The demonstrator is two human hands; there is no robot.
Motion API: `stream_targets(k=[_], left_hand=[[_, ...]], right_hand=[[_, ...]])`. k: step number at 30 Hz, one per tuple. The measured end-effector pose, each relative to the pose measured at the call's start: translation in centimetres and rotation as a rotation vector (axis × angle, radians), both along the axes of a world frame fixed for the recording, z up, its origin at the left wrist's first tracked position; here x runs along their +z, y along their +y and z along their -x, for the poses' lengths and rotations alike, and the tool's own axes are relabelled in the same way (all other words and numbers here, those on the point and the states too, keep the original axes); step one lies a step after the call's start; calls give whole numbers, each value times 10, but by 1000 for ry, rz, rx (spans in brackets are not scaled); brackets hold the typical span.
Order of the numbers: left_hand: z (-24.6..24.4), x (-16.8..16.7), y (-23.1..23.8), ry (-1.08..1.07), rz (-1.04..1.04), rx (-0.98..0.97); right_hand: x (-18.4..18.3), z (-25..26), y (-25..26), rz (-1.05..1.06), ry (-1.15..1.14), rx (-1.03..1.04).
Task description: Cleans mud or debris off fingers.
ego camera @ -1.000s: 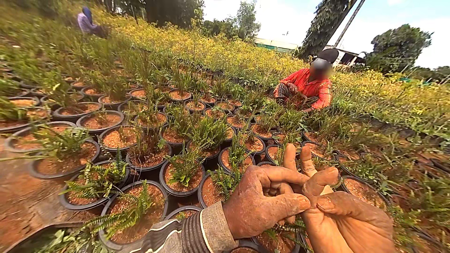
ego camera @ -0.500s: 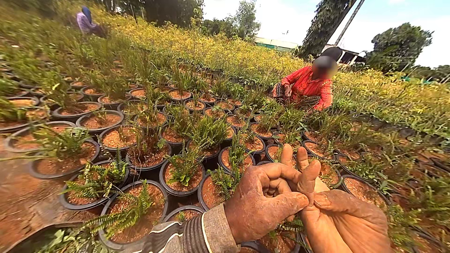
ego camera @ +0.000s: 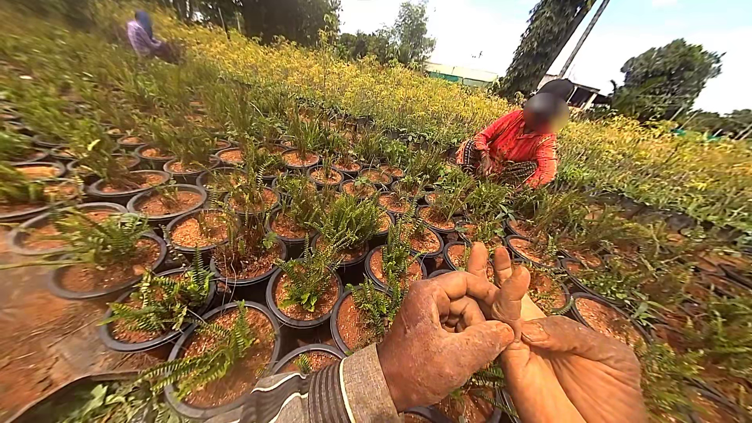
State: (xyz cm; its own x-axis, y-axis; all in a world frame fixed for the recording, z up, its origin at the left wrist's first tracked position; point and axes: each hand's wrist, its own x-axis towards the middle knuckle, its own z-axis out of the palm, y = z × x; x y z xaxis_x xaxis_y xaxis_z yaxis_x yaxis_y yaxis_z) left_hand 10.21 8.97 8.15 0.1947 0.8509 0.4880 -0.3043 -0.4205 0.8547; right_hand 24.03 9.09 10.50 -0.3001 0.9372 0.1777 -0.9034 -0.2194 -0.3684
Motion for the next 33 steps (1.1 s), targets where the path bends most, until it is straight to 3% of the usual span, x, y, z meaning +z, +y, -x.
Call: stream_targets(k=[24,33], left_hand=[[0,-2,0,-33,21,-165],[-1,-3,1,-38,12,-149]], right_hand=[[1,-4,0,27,75,26],[6,-2,-1,177,193,1]])
